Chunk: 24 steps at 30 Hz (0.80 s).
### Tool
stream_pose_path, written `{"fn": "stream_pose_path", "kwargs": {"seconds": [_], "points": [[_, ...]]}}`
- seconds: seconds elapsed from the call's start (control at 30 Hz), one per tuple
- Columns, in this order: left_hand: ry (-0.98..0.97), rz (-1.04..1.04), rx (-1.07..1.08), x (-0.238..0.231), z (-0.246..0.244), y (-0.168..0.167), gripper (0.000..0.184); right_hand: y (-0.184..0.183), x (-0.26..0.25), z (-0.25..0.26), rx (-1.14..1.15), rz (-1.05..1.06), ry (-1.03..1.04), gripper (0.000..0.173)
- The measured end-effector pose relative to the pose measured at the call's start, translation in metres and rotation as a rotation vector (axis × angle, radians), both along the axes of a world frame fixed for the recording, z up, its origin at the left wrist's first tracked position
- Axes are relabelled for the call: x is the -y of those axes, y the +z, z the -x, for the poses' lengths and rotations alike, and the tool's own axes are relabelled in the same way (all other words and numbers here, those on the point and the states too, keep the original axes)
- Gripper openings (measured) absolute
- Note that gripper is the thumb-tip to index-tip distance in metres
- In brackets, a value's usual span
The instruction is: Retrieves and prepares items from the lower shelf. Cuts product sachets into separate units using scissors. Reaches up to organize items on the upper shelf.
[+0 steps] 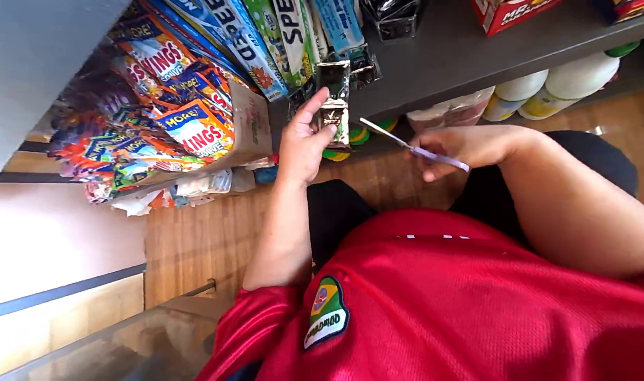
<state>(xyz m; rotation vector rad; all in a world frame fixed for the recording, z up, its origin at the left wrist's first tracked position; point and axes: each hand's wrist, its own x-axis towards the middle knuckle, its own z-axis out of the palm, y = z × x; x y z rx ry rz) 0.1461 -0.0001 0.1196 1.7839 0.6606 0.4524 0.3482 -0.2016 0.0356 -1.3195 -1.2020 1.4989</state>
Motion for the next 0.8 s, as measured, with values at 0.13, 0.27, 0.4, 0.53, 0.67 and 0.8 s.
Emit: {"fn": "stream_pose_path", "kwargs": {"seconds": [0.13, 0.27, 0.4, 0.53, 0.67, 0.8], "points": [[-0.101, 0.01, -0.069, 0.003, 0.008, 0.005, 0.064, -0.002, -0.004, 0.003, -0.065, 0.006, 0.06, 0.038], [-0.196, -0.029, -0.182, 0.011, 0.006, 0.002, 0.062, -0.001, -0.004, 0.003, -0.081, 0.002, 0.054, 0.037], [-0.238, -0.02, -0.224, 0.015, 0.005, 0.002, 0.062, -0.002, -0.004, 0.003, -0.085, 0.004, 0.052, 0.035], [-0.278, -0.011, -0.194, 0.014, 0.005, -0.002, 0.062, -0.002, -0.004, 0.003, -0.091, 0.009, 0.05, 0.034], [-0.28, -0.025, -0.205, 0.015, 0.003, 0.0, 0.062, -0.002, -0.004, 0.004, -0.095, 0.012, 0.044, 0.033], [-0.281, -0.008, -0.199, 0.016, 0.003, 0.0, 0.062, -0.001, -0.005, 0.004, -0.083, 0.027, 0.042, 0.033]]}}
